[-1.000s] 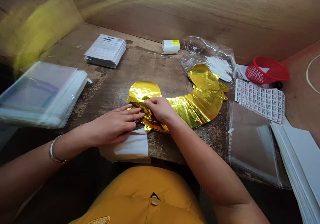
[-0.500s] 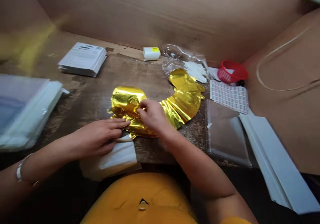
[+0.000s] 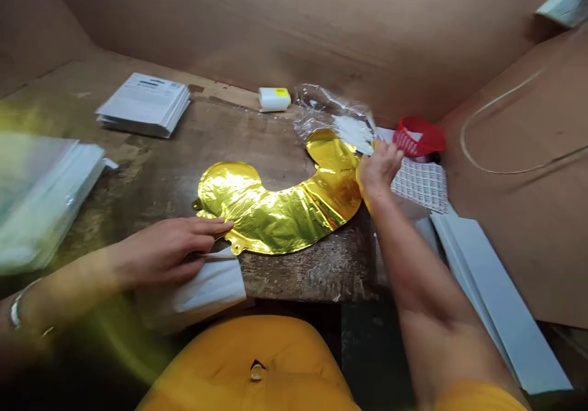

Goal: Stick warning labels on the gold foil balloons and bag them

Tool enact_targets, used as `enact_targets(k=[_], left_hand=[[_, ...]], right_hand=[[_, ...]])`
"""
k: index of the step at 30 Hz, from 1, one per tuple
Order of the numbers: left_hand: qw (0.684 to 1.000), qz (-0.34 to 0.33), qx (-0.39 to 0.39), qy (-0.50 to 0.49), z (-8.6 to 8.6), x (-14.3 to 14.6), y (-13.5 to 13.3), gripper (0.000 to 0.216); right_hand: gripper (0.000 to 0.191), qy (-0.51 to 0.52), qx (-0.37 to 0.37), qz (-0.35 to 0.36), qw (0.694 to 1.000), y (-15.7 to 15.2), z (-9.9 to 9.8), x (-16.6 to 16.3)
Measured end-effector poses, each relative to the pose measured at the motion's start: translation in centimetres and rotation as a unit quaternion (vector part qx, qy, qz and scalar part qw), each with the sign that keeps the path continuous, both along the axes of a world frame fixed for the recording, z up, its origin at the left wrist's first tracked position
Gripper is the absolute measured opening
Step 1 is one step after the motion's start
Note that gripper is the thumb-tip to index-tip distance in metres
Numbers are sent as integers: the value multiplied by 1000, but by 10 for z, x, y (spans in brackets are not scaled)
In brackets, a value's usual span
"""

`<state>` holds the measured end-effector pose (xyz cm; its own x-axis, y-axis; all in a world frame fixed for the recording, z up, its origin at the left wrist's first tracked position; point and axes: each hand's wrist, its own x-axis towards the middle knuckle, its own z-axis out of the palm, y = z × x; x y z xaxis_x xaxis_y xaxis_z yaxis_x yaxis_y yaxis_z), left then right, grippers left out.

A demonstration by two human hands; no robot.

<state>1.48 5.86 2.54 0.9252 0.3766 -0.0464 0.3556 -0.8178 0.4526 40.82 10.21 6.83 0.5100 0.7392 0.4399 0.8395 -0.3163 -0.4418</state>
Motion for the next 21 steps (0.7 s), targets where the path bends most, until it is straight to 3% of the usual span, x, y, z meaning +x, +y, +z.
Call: enact_targets(k=[2,4,6,8,12,16,21], left_hand=[[999,7,-37,-5,9,-2,-1,13],[996,31,-84,-20,20,-4,-4,10],[988,57,-135,-40,29,-6,-10,9],[978,80,-185,-49,35,-8,-17,12],[949,141,-278,-45,34,-12,-29,19],[894,252,-364,-67,26,-19,-33,23],[841,308,-438,-80,18,-21,-38,26]], right_hand=[[16,-40,1,128,991,-21,6,-44],[17,-13,-48,277,960,-53,6,-96],[29,49,-146,480,864,-88,0,-144],[31,102,-183,550,809,-114,-7,-178],[8,184,-216,523,804,-126,-17,-198],[14,256,-264,453,812,-120,-20,-187],[24,310,-304,407,804,-123,-29,-177]])
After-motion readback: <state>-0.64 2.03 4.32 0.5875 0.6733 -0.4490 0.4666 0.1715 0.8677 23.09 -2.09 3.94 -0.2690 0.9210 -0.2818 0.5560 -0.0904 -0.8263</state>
